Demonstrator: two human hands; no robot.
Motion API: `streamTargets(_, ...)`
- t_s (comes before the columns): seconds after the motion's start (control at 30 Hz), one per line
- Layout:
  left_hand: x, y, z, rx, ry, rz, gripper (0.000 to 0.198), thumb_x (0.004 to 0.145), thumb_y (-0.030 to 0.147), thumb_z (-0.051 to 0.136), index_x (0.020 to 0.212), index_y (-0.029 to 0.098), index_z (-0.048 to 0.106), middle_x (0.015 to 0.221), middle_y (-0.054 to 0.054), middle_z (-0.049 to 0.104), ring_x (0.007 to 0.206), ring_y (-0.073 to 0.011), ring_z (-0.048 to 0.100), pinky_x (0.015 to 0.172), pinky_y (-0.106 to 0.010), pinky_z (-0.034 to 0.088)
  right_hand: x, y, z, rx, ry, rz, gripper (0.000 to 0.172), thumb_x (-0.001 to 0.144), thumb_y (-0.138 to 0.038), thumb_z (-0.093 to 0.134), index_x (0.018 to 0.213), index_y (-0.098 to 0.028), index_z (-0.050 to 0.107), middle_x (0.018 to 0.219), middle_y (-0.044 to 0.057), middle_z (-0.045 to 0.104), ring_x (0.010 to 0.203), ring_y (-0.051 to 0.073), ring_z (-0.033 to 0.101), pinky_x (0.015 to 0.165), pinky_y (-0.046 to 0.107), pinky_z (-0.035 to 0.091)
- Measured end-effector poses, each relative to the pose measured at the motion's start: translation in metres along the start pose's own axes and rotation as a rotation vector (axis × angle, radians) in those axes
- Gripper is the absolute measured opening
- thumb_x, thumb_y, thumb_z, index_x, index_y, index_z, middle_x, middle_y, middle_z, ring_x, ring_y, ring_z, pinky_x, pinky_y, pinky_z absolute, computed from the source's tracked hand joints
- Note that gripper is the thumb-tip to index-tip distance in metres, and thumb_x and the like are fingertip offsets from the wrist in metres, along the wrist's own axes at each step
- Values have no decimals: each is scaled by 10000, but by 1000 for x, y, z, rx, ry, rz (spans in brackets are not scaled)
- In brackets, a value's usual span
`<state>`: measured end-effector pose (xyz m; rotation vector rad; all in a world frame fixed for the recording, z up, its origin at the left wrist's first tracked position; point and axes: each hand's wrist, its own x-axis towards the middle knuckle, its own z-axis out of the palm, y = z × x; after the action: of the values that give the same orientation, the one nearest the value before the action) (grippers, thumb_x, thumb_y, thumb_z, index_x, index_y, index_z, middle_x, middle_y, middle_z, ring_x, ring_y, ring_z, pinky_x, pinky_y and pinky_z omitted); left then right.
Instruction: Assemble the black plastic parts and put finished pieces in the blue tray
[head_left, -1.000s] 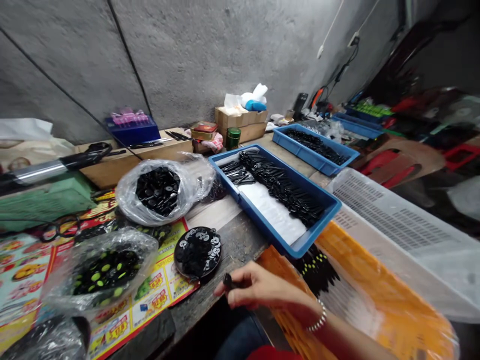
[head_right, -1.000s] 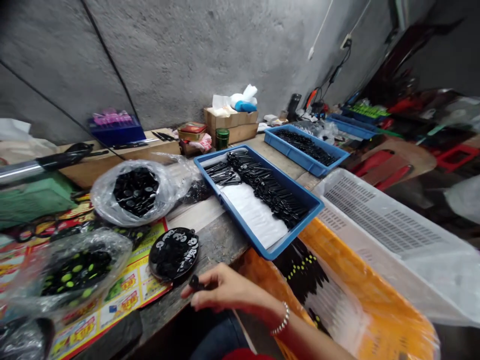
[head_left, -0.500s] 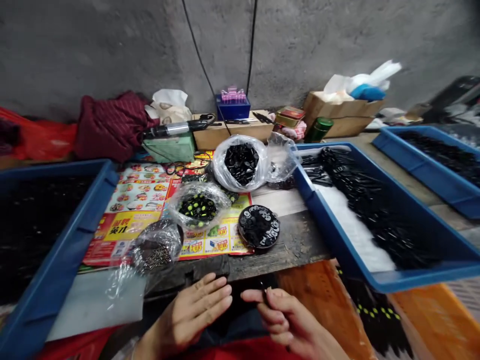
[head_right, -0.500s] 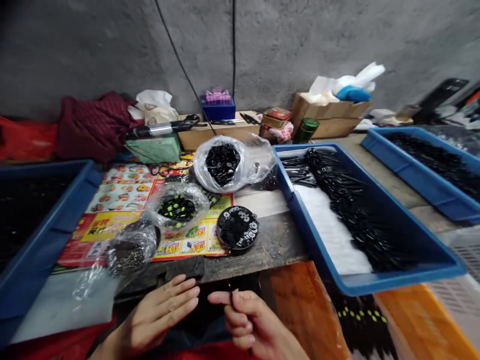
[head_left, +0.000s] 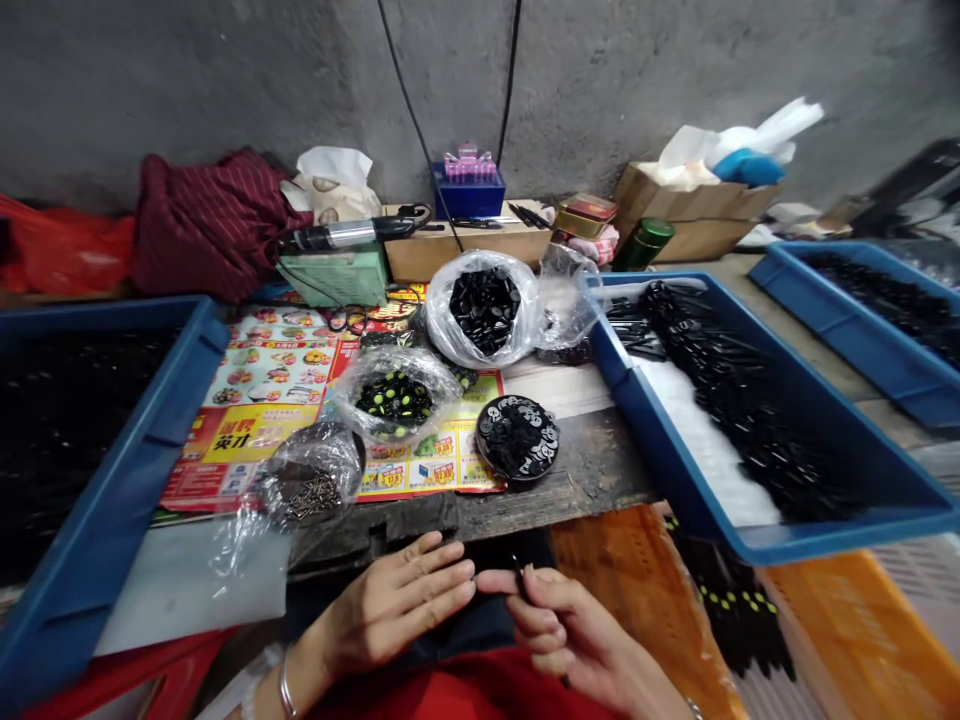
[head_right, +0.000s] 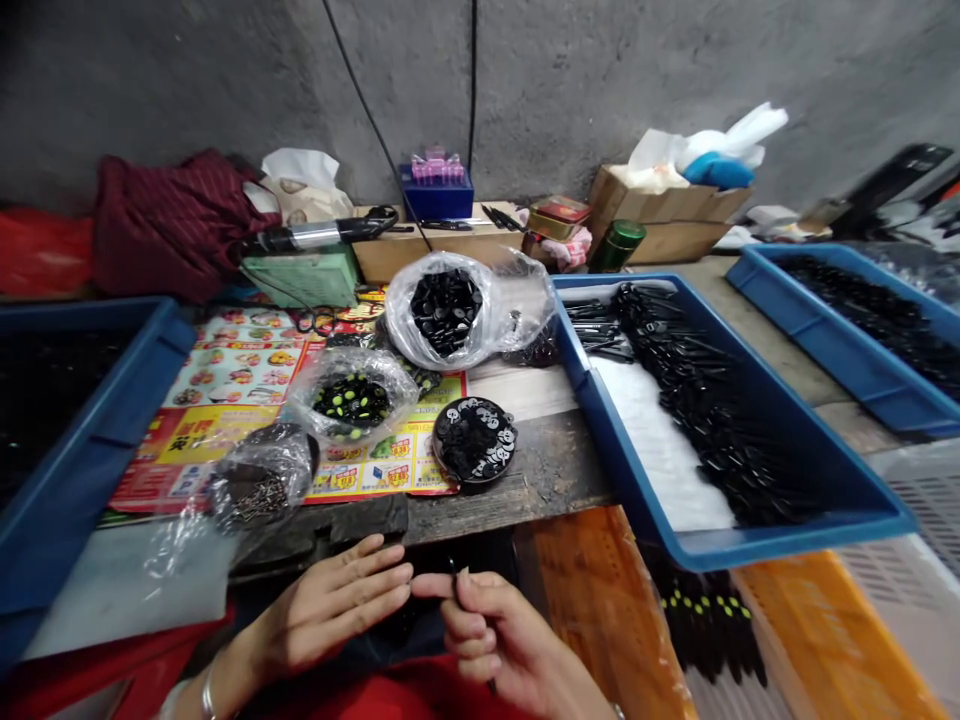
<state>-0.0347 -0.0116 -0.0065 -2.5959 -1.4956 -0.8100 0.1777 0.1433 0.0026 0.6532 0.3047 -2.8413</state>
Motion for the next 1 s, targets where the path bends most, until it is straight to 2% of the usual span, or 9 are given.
streamTargets(0.13,2,0,5,-31,11,-8,348,973,78,395,1285,73,548,1247,-119,663,1365,-229,380,1137,-447,325,1,4,-3,-38,32,-38,461,742,-328,790,1114,-74,693,493,-101,311,433,24,132,386,133,132)
streamTargets(0.3,6,1,11,-92,40,-54,356,992,123,350,1279,86,558,1241,-120,668,1373,-226,370,1135,-440,335,-2,6,-8,-37,-63,-56,420,731,-366,784,979,-31,732,436,-103,304,388,14,157,361,146,139)
streamTargets(0.5,9,2,13,-79,63,-75,351,990,123,354,1269,109,567,1242,-99,671,1353,-227,407,1126,-433,358,-3,0,-14,29,26,-67,395,744,-341,794,1021,-67,729,468,-109,299,416,5,95,361,101,130)
streamTargets(0.83,4,2,20,-13,10,-72,377,950,107,421,1309,110,537,1265,-108,655,1345,-241,420,1118,-445,372,0,-2,-18,83,34,-46,422,735,-335,809,1040,-58,716,482,-104,325,424,10,99,356,85,148)
streamTargets(1.0,7,9,18,-54,56,-137,375,904,107,495,1274,98,556,1146,-146,710,1220,-241,564,1048,-421,471,1,0,-20,61,69,-49,431,729,-347,813,1037,-61,718,484,-105,316,423,8,113,359,96,134)
